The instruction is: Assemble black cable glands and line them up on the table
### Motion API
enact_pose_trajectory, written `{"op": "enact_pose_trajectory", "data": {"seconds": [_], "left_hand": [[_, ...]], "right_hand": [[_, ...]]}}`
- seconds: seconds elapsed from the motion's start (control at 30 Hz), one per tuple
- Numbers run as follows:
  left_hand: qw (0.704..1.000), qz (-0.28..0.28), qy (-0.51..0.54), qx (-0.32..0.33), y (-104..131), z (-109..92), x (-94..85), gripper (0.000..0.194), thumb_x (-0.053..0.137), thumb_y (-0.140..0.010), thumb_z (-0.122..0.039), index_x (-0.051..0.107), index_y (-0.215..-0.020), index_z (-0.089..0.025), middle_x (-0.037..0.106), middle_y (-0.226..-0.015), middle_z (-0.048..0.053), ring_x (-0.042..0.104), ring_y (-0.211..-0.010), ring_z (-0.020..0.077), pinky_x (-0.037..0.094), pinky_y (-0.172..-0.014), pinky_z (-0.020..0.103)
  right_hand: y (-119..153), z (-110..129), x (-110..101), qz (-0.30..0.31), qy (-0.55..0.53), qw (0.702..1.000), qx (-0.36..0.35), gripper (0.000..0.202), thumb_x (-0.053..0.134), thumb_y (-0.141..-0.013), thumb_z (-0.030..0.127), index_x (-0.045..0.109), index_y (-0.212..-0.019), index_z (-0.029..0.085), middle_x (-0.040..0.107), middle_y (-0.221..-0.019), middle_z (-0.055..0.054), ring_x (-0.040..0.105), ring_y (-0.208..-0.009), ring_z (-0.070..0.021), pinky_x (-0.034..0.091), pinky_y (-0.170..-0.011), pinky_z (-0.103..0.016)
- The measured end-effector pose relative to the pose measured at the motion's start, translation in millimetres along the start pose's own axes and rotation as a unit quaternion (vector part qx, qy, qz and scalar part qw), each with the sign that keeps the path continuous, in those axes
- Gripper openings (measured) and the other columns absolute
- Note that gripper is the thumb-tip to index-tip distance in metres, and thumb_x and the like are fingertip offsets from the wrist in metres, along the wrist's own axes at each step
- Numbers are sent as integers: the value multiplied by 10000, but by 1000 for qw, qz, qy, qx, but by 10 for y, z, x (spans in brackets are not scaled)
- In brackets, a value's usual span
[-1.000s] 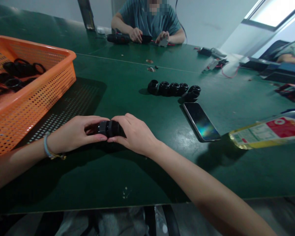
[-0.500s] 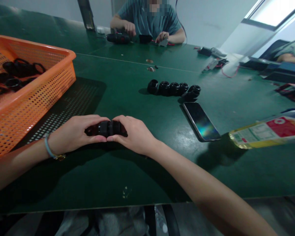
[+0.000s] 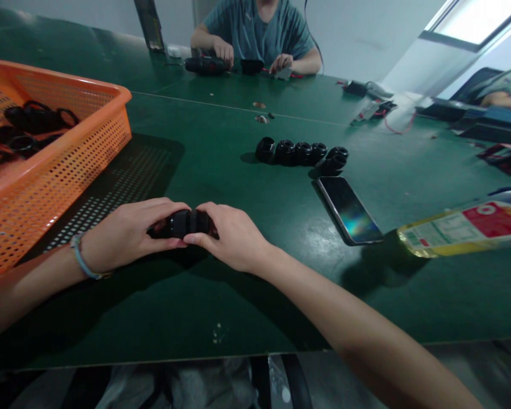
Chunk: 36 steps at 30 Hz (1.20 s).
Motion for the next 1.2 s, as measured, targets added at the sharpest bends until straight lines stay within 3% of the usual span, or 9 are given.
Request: {"op": "enact_pose_trajectory", "data": {"seconds": [0.13, 0.27, 0.43, 0.63, 0.73, 0.83, 1.0, 1.2], "left_hand": [[999, -19, 31, -5, -12, 3, 3, 374, 550, -805, -430, 612, -1024, -133, 624, -847, 42, 565, -711, 151, 417, -642, 234], [994, -12, 96, -44, -25, 9, -4, 446, 515, -785, -489, 623, -1015, -122, 639, -841, 48, 559, -682, 154, 421, -621, 240], [975, 31, 195, -103, -40, 9, -11, 440, 461, -764, -507, 614, -940, -134, 631, -789, 34, 553, -672, 164, 420, -589, 240], [946, 94, 279, -135, -58, -57, -33, 382, 462, -724, -508, 553, -817, -149, 549, -682, -7, 483, -584, 120, 394, -532, 210], [938, 118, 296, -139, -49, -86, -25, 372, 446, -734, -517, 509, -821, -161, 467, -588, -41, 406, -493, 93, 344, -467, 196], [948, 96, 271, -134, -38, -83, -15, 342, 429, -746, -490, 489, -825, -163, 419, -552, -55, 383, -480, 94, 331, -468, 202], [965, 68, 226, -114, -36, -72, -5, 355, 398, -752, -493, 495, -816, -157, 483, -632, -20, 458, -570, 125, 373, -543, 226], [976, 74, 173, -109, -34, -40, 6, 393, 405, -757, -512, 514, -879, -155, 601, -786, 39, 557, -704, 181, 417, -624, 258]], "right_hand": [[-16, -58, 14, -24, 18, 998, -56, 316, 574, -837, 356, 549, -1061, 135, 661, -942, -88, 598, -816, -195, 445, -691, -314], [-17, -89, 9, -44, 20, 989, -137, 495, 650, -770, 424, 500, -1145, 139, 629, -1114, -123, 601, -936, -226, 483, -741, -350], [15, -79, -3, -91, 38, 980, -174, 380, 618, -817, 388, 511, -1086, 141, 656, -1003, -94, 608, -857, -199, 494, -720, -334], [47, -37, -13, -144, 54, 960, -232, 409, 440, -895, 501, 499, -1068, 135, 655, -935, -92, 588, -793, -185, 490, -687, -317], [50, -30, -13, -151, 62, 959, -232, 445, 377, -906, 529, 496, -1066, 131, 653, -925, -100, 575, -781, -192, 490, -675, -322], [55, -31, -1, -149, 55, 963, -218, 440, 353, -914, 529, 486, -1074, 142, 648, -943, -103, 578, -795, -198, 495, -683, -335], [73, -29, 18, -146, 32, 967, -206, 419, 380, -920, 489, 476, -1092, 119, 648, -978, -125, 602, -833, -200, 505, -710, -339], [66, -23, 19, -122, 13, 976, -179, 399, 374, -924, 468, 492, -1084, 122, 659, -995, -130, 615, -852, -210, 507, -737, -361]]}}
Point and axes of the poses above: each hand's wrist, its own y-axis away from the middle knuckle, its own x-axis out of the palm, z = x × y, the point moved 3 cm from there along -y, towards the middle knuckle
